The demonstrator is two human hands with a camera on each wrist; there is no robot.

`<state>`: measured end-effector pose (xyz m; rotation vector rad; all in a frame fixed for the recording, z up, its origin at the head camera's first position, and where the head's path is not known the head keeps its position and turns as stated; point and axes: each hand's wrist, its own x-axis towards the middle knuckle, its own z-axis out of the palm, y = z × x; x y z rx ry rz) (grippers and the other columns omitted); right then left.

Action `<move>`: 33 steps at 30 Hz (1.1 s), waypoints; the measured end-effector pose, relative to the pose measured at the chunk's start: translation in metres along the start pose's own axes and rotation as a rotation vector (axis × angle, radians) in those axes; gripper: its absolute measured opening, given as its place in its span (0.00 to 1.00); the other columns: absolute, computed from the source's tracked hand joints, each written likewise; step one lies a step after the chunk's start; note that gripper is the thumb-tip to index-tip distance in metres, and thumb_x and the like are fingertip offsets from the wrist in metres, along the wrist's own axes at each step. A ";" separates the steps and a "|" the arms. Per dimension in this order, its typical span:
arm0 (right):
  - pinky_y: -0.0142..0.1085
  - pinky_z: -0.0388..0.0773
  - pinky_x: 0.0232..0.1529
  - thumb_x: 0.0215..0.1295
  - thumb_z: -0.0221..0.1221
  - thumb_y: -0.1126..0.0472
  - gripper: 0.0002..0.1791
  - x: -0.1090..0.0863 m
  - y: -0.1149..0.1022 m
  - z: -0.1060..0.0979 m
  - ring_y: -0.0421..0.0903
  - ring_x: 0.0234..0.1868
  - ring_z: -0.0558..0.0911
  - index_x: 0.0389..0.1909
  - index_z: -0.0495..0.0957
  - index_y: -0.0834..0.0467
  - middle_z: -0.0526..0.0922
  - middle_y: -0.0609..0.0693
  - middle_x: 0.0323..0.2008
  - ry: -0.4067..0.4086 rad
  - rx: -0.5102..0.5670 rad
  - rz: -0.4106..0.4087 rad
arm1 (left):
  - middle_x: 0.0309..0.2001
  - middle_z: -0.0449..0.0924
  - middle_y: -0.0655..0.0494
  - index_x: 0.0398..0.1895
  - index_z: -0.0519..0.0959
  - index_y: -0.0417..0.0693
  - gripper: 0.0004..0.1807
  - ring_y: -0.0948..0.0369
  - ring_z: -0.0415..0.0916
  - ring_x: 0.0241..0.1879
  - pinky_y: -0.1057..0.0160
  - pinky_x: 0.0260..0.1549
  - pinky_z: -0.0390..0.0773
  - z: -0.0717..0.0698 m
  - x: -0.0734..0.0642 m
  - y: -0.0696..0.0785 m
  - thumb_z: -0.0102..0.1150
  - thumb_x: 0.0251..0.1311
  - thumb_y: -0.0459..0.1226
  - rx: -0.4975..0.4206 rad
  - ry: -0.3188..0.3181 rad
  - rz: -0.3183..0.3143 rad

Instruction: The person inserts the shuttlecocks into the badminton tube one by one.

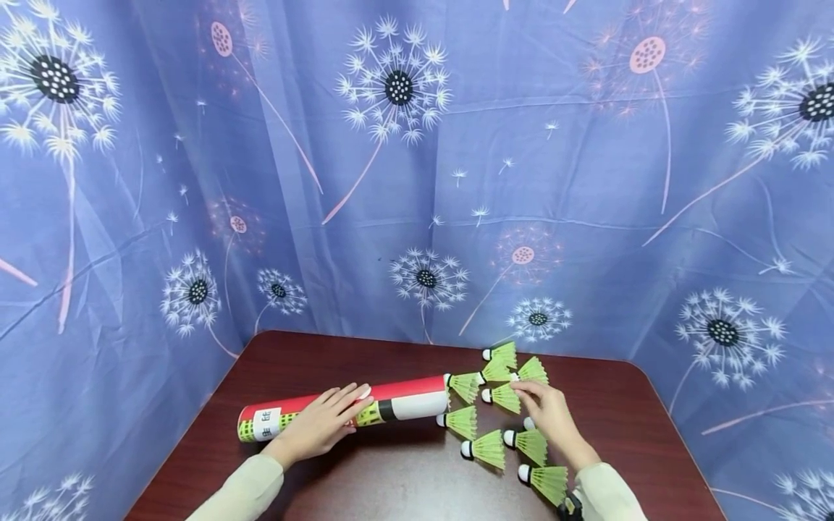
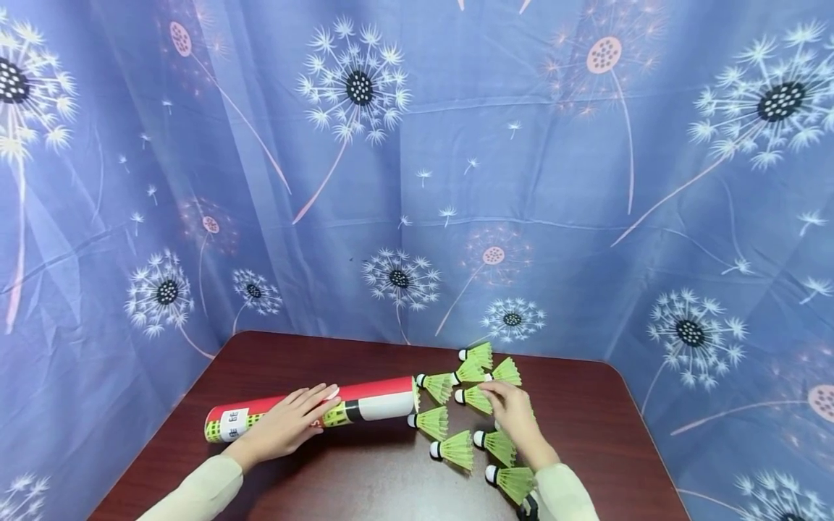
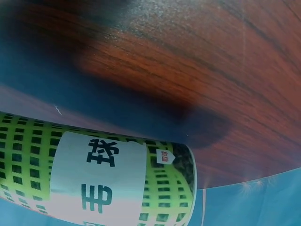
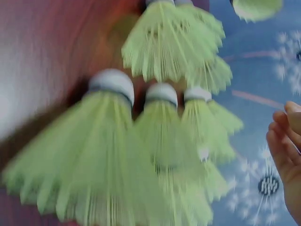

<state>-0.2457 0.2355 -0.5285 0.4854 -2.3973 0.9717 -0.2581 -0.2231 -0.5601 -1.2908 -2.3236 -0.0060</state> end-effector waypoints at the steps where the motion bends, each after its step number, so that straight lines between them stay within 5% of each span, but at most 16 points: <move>1: 0.30 0.73 0.24 0.55 0.64 0.74 0.11 -0.001 0.004 -0.005 0.37 0.28 0.79 0.37 0.86 0.59 0.86 0.51 0.34 0.005 -0.015 0.009 | 0.71 0.60 0.49 0.74 0.59 0.50 0.43 0.50 0.65 0.66 0.50 0.57 0.70 0.000 0.000 0.000 0.66 0.55 0.45 0.002 0.000 0.001; 13: 0.27 0.66 0.18 0.55 0.64 0.74 0.09 -0.017 0.048 -0.048 0.31 0.19 0.69 0.36 0.85 0.60 0.84 0.53 0.31 0.018 -0.054 0.048 | 0.71 0.60 0.49 0.74 0.58 0.50 0.44 0.49 0.65 0.65 0.48 0.56 0.71 -0.001 -0.002 0.000 0.66 0.55 0.44 -0.016 -0.007 -0.004; 20: 0.22 0.71 0.24 0.53 0.66 0.74 0.10 -0.028 0.060 -0.053 0.30 0.27 0.78 0.37 0.85 0.63 0.85 0.56 0.33 0.048 -0.065 0.085 | 0.71 0.60 0.49 0.73 0.59 0.49 0.44 0.49 0.65 0.65 0.48 0.56 0.71 -0.003 -0.004 0.001 0.67 0.54 0.43 -0.024 -0.014 -0.011; 33: 0.31 0.78 0.28 0.57 0.65 0.68 0.13 -0.043 0.072 -0.048 0.42 0.30 0.84 0.43 0.82 0.67 0.86 0.57 0.34 -0.143 -0.060 0.335 | 0.71 0.61 0.48 0.74 0.59 0.49 0.41 0.48 0.67 0.64 0.49 0.56 0.71 -0.005 -0.004 0.002 0.63 0.58 0.46 -0.013 -0.003 0.002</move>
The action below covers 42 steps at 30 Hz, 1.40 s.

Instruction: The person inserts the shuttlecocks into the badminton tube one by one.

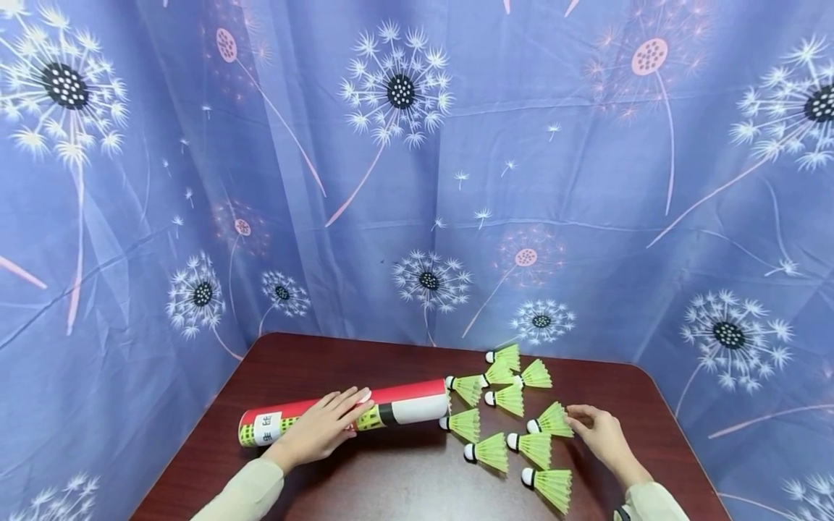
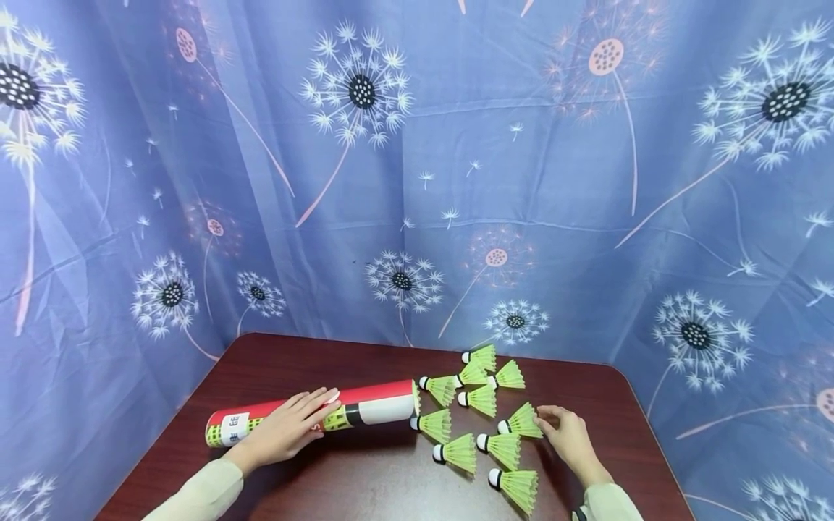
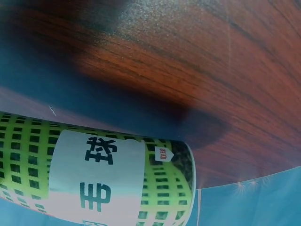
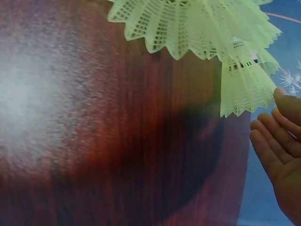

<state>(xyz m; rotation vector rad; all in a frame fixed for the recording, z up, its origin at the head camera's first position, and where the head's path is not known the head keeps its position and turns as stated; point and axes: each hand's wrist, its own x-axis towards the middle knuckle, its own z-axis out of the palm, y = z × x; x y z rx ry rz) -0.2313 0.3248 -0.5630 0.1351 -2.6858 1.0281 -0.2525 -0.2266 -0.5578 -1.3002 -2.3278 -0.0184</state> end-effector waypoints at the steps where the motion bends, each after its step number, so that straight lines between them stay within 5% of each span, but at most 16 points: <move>1: 0.31 0.78 0.28 0.57 0.65 0.68 0.12 -0.001 0.001 0.001 0.41 0.29 0.84 0.42 0.82 0.67 0.86 0.57 0.34 0.004 -0.004 0.003 | 0.71 0.60 0.48 0.74 0.58 0.49 0.40 0.48 0.66 0.64 0.49 0.56 0.71 0.000 0.000 0.000 0.62 0.59 0.46 0.000 0.000 0.001; 18: 0.30 0.71 0.22 0.56 0.65 0.69 0.03 -0.007 0.004 0.003 0.33 0.22 0.75 0.32 0.85 0.61 0.85 0.51 0.27 0.005 -0.018 0.034 | 0.71 0.60 0.49 0.74 0.57 0.51 0.44 0.51 0.64 0.66 0.51 0.58 0.69 -0.001 0.000 -0.005 0.66 0.55 0.45 0.017 -0.012 -0.020; 34: 0.30 0.71 0.21 0.50 0.68 0.71 0.06 -0.013 0.008 0.007 0.29 0.22 0.73 0.27 0.84 0.59 0.85 0.49 0.24 0.144 -0.041 -0.093 | 0.72 0.59 0.50 0.75 0.56 0.52 0.44 0.50 0.65 0.66 0.50 0.57 0.70 0.002 0.003 -0.003 0.66 0.55 0.45 0.007 -0.018 -0.002; 42: 0.26 0.68 0.20 0.48 0.69 0.73 0.07 -0.012 0.007 0.004 0.28 0.20 0.72 0.27 0.84 0.60 0.84 0.49 0.22 0.234 -0.026 -0.150 | 0.70 0.61 0.47 0.75 0.56 0.52 0.39 0.50 0.63 0.66 0.50 0.58 0.69 0.001 0.003 -0.003 0.57 0.63 0.48 0.014 -0.028 -0.004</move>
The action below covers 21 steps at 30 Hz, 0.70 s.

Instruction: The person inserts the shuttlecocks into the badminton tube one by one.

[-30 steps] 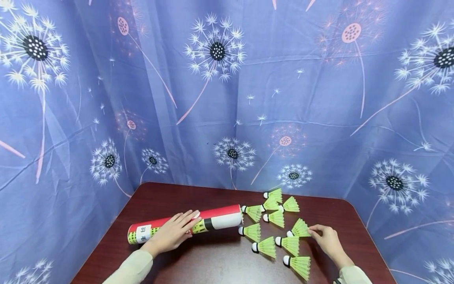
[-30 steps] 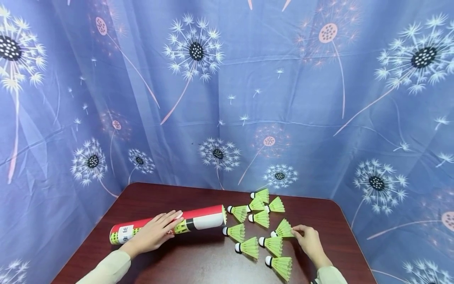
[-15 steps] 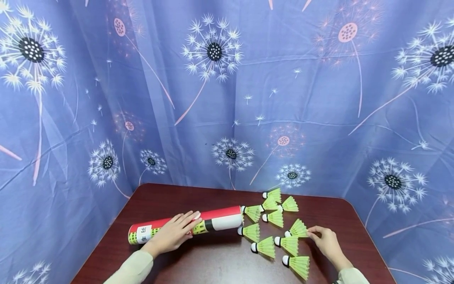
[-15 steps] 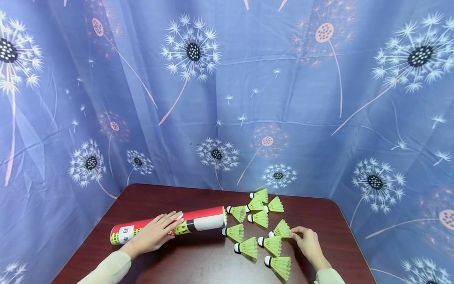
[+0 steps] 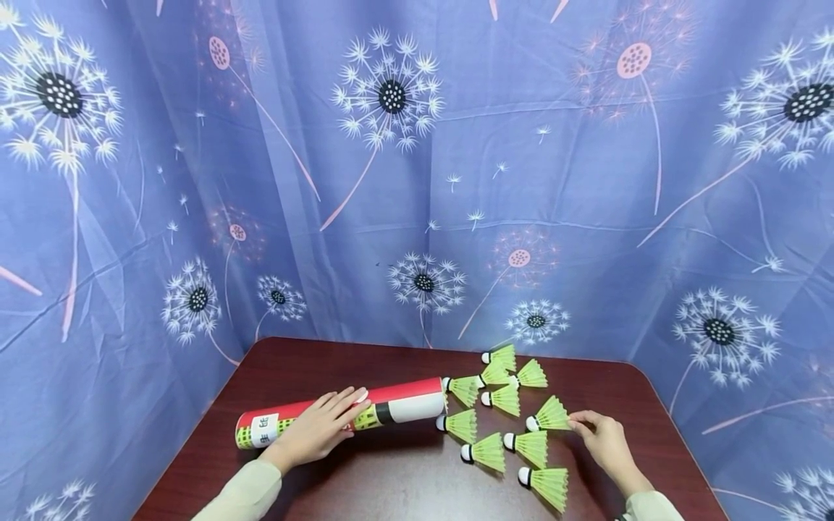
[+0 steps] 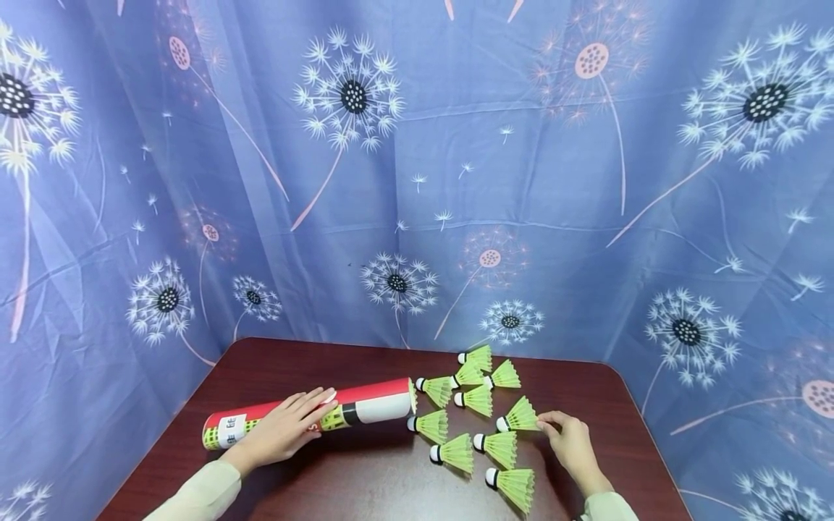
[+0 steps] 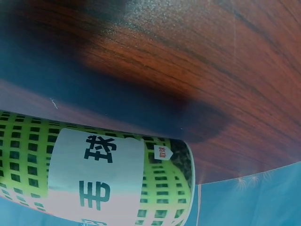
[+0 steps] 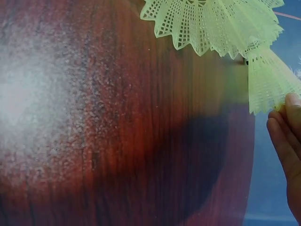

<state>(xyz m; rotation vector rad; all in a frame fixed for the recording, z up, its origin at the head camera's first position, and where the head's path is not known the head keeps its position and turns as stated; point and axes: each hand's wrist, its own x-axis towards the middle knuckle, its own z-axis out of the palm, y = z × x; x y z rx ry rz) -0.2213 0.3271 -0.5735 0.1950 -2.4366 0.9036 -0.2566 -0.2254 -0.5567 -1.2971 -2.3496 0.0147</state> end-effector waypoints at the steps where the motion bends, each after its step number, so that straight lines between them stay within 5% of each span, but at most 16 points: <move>1: 0.25 0.68 0.20 0.47 0.69 0.74 0.07 0.000 0.000 0.000 0.28 0.21 0.72 0.26 0.84 0.60 0.84 0.49 0.22 0.016 0.005 -0.011 | 0.70 0.61 0.47 0.75 0.56 0.52 0.39 0.51 0.63 0.66 0.50 0.58 0.69 -0.001 0.000 0.000 0.58 0.62 0.47 0.001 -0.003 -0.003; 11: 0.20 0.66 0.21 0.41 0.70 0.77 0.11 0.009 -0.008 0.000 0.28 0.22 0.72 0.25 0.84 0.61 0.84 0.51 0.23 0.154 0.020 -0.116 | 0.71 0.61 0.48 0.74 0.58 0.50 0.44 0.49 0.66 0.65 0.50 0.57 0.70 -0.005 -0.001 -0.001 0.68 0.54 0.44 -0.007 0.020 0.004; 21: 0.19 0.69 0.22 0.42 0.69 0.78 0.11 0.021 -0.032 0.005 0.29 0.23 0.75 0.26 0.84 0.61 0.84 0.50 0.23 0.159 0.090 -0.160 | 0.71 0.60 0.47 0.74 0.58 0.51 0.44 0.50 0.65 0.66 0.50 0.57 0.69 -0.004 -0.002 0.001 0.66 0.55 0.44 -0.004 -0.005 -0.014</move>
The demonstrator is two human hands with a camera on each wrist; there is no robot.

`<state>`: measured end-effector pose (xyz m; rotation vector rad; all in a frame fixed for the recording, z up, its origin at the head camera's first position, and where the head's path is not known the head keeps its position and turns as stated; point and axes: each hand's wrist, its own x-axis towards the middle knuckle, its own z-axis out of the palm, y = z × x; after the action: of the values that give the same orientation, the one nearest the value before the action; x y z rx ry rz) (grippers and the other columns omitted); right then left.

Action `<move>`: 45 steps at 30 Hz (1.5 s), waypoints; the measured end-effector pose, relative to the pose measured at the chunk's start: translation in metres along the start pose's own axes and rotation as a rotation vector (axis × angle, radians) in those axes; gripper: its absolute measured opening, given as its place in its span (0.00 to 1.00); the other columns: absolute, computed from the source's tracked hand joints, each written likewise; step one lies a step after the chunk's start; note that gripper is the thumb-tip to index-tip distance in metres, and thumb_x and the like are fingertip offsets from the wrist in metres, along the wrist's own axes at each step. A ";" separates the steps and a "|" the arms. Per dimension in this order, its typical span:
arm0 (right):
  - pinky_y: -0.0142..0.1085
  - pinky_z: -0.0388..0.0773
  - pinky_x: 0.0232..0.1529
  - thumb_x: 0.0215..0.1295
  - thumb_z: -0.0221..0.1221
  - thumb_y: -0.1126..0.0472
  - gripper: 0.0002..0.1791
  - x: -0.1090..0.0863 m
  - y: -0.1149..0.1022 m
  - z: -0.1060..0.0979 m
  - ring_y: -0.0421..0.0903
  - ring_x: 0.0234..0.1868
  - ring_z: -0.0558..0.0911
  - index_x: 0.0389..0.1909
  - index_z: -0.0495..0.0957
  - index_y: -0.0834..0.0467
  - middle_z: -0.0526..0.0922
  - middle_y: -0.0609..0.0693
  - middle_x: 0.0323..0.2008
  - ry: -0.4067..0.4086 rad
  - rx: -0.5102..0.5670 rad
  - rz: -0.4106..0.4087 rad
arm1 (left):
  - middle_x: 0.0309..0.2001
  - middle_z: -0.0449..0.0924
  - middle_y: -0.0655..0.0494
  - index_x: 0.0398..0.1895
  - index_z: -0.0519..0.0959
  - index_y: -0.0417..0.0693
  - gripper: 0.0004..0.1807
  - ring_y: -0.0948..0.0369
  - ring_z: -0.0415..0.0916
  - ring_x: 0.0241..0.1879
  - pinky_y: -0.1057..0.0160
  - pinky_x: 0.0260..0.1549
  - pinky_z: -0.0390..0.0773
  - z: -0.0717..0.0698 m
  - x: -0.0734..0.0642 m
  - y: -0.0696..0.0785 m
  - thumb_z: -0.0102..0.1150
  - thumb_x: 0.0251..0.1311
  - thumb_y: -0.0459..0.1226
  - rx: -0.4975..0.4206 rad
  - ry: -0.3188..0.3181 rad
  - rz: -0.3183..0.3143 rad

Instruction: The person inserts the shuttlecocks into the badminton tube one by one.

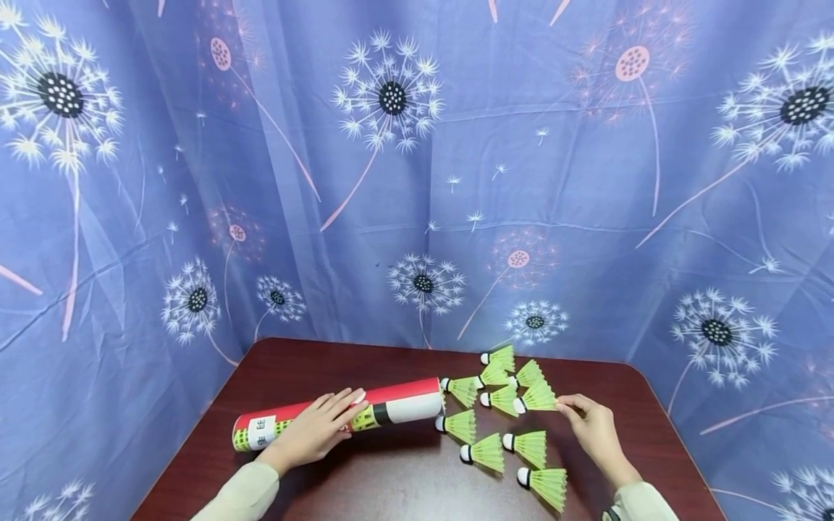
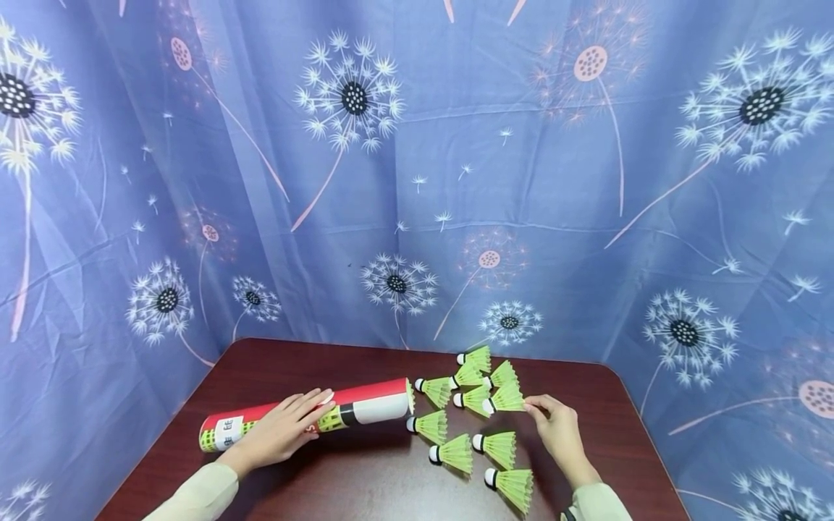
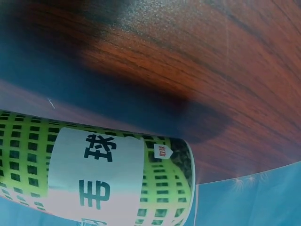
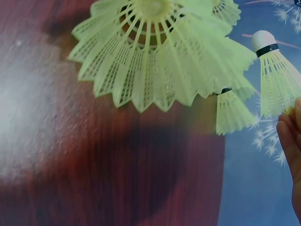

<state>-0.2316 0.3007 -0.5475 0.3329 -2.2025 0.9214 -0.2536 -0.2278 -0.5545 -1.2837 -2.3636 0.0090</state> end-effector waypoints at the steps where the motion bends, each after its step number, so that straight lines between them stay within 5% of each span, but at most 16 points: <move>1: 0.19 0.69 0.22 0.42 0.69 0.78 0.11 0.001 -0.001 0.001 0.30 0.23 0.75 0.26 0.84 0.61 0.84 0.50 0.24 0.000 0.004 -0.004 | 0.70 0.61 0.47 0.74 0.58 0.50 0.43 0.49 0.65 0.65 0.50 0.57 0.70 0.001 0.000 0.000 0.66 0.55 0.44 -0.003 0.003 0.003; 10: 0.21 0.66 0.21 0.44 0.69 0.78 0.10 0.009 -0.012 0.011 0.31 0.21 0.71 0.26 0.84 0.61 0.84 0.50 0.24 0.001 0.026 -0.018 | 0.69 0.63 0.45 0.73 0.60 0.49 0.44 0.47 0.68 0.63 0.47 0.55 0.72 0.002 0.003 0.002 0.68 0.53 0.43 -0.027 0.029 0.015; 25: 0.23 0.74 0.25 0.50 0.68 0.74 0.07 0.017 -0.042 0.045 0.41 0.23 0.81 0.30 0.85 0.63 0.85 0.50 0.26 -0.082 0.118 0.007 | 0.70 0.61 0.45 0.73 0.60 0.49 0.43 0.48 0.66 0.65 0.47 0.56 0.71 0.004 0.008 0.003 0.67 0.55 0.44 -0.031 0.018 0.009; 40: 0.29 0.77 0.24 0.51 0.68 0.72 0.07 0.009 -0.062 0.069 0.34 0.25 0.80 0.29 0.86 0.58 0.85 0.45 0.26 -0.181 0.181 0.081 | 0.71 0.60 0.46 0.74 0.58 0.50 0.44 0.47 0.67 0.64 0.48 0.56 0.71 0.008 0.010 0.003 0.67 0.54 0.44 -0.017 0.037 0.021; 45: 0.29 0.78 0.25 0.51 0.68 0.72 0.06 0.010 -0.070 0.076 0.35 0.25 0.81 0.29 0.85 0.60 0.86 0.47 0.26 -0.180 0.222 0.034 | 0.70 0.61 0.45 0.74 0.59 0.50 0.44 0.47 0.67 0.64 0.47 0.55 0.72 0.008 0.011 0.004 0.67 0.54 0.44 -0.027 0.036 0.020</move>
<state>-0.2443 0.1979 -0.5412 0.5008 -2.2765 1.1999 -0.2585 -0.2153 -0.5584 -1.3090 -2.3280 -0.0394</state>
